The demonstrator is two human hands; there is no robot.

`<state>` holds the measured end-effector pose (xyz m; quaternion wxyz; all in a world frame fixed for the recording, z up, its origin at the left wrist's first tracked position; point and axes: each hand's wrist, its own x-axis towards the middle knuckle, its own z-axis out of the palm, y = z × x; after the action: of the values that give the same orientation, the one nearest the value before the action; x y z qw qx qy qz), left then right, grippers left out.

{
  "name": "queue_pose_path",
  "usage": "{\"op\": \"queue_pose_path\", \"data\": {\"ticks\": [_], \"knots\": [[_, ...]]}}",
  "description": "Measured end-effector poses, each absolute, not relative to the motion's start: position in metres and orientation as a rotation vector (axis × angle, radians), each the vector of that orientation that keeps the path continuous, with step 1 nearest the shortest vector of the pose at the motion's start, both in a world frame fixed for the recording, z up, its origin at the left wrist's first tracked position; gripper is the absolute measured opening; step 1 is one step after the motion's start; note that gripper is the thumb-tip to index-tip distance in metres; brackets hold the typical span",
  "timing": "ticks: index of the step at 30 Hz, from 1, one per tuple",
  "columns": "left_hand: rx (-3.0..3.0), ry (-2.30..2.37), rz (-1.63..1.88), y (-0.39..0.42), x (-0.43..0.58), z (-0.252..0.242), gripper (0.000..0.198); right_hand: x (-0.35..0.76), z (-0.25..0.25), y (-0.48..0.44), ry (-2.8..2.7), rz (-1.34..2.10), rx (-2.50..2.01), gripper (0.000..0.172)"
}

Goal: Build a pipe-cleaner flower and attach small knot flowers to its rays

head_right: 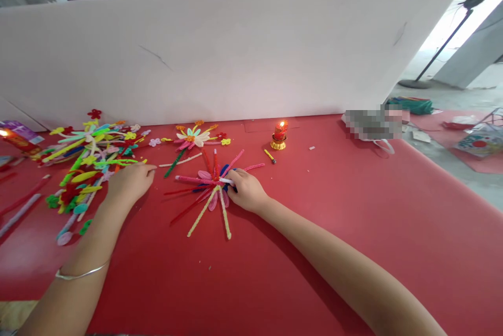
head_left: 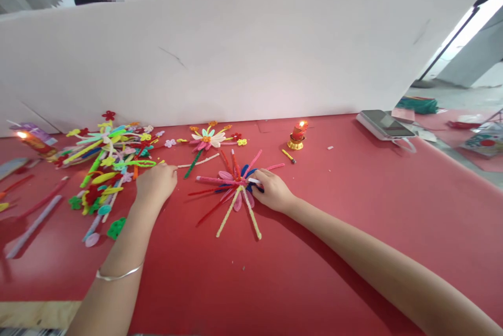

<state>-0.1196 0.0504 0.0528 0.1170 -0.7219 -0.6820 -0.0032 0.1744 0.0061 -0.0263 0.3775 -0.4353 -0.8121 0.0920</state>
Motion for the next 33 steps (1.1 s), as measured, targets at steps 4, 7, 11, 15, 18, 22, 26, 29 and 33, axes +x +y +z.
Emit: {"op": "queue_pose_path", "data": {"ticks": [4, 7, 11, 15, 18, 22, 26, 29, 33], "knots": [[-2.102, -2.12, 0.042, 0.056, -0.134, 0.054, 0.037, 0.175, -0.022, 0.004, -2.152, 0.273, -0.991, 0.03], [-1.994, -2.228, 0.063, 0.059, -0.141, 0.055, 0.033, 0.175, -0.021, 0.003, -2.174, 0.266, -0.965, 0.035], [-1.863, -2.328, 0.047, 0.062, -0.156, 0.056, 0.028, 0.175, -0.023, 0.004, -2.156, 0.209, -1.004, 0.026], [-1.662, -2.466, -0.023, 0.064, -0.18, 0.053, 0.038, 0.174, -0.025, 0.004, -2.163, 0.187, -1.006, 0.02], [-1.505, -2.667, -0.046, 0.065, -0.199, 0.048, 0.05, 0.174, -0.025, 0.004, -2.163, 0.193, -1.017, 0.018], [-1.4, -2.758, -0.061, 0.068, -0.22, 0.04, 0.057, 0.174, -0.023, 0.003, -2.157, 0.201, -1.024, 0.018], [-1.375, -2.795, -0.064, 0.07, -0.228, 0.038, 0.052, 0.174, -0.022, 0.003, -2.154, 0.216, -1.018, 0.018], [-1.374, -2.777, -0.09, 0.069, -0.226, 0.038, 0.047, 0.174, -0.022, 0.002, -2.156, 0.224, -1.016, 0.018], [-1.321, -2.754, -0.176, 0.067, -0.224, 0.038, 0.05, 0.173, -0.022, 0.002, -2.151, 0.227, -1.025, 0.018]]}}
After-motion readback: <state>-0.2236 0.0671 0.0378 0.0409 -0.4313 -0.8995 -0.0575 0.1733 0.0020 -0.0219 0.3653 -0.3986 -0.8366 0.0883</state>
